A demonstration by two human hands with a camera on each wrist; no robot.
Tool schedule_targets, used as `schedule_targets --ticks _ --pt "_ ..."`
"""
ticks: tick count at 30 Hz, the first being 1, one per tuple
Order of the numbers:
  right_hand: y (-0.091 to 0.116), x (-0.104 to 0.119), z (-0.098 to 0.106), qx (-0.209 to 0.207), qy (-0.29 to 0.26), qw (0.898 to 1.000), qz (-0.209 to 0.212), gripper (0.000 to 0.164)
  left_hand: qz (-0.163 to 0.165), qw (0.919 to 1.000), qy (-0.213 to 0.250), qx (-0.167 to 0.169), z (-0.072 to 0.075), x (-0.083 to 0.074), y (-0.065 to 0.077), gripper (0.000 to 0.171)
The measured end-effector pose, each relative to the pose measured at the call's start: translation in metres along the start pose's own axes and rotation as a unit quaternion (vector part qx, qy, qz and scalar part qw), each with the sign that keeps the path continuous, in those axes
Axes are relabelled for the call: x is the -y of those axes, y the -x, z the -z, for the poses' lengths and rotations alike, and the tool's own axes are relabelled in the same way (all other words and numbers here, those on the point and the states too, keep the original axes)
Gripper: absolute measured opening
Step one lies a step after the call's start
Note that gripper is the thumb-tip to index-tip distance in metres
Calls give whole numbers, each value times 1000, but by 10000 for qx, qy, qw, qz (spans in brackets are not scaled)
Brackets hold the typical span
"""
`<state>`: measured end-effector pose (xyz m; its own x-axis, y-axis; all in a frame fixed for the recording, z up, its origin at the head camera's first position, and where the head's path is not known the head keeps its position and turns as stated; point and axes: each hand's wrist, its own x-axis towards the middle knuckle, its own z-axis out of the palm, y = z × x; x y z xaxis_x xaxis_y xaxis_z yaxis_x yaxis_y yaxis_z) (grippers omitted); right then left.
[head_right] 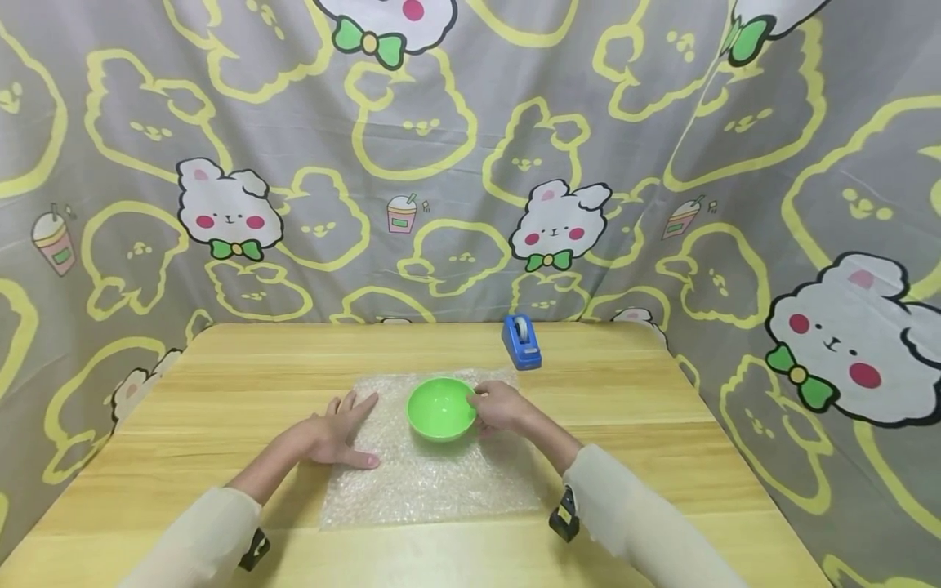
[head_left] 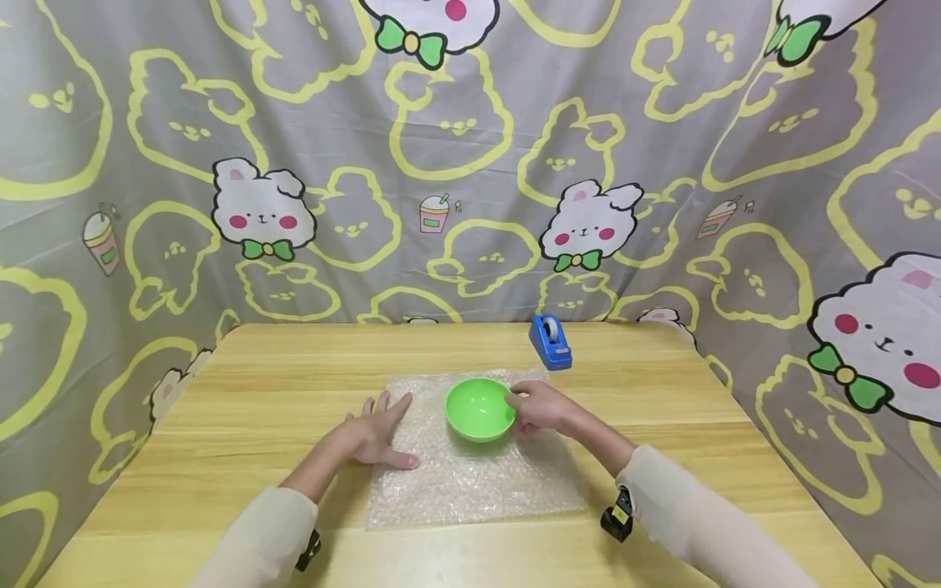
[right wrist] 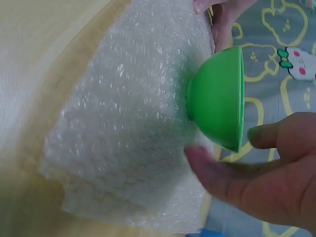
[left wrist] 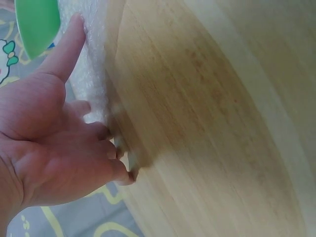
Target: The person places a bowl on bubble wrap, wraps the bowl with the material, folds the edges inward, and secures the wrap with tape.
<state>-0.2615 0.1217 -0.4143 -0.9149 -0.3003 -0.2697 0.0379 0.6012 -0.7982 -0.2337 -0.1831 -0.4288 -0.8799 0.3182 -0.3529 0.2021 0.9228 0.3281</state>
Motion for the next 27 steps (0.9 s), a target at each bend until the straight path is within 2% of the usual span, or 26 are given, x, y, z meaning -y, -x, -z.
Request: schedule_targets --ticks 3,5,9,12,17,27 --pt "5 5 -1 -378 990 9942 204 63 -7 10000 45 8 -1 2 -1 116" --pt "8 9 -3 -503 1311 9897 294 75 -5 10000 58 15 -1 2 -1 116" --pt "13 13 -10 -369 1294 9898 474 96 2 10000 55 26 -1 2 0 116" --pt "15 14 -15 -283 1367 9883 615 105 10 10000 22 24 -2 2 0 116" --pt "15 15 -21 -201 1524 9859 669 112 18 10000 51 41 -4 3 -1 117" --pt "11 13 -20 -180 1772 9821 616 109 -25 9999 108 -38 -3 2 -1 116"
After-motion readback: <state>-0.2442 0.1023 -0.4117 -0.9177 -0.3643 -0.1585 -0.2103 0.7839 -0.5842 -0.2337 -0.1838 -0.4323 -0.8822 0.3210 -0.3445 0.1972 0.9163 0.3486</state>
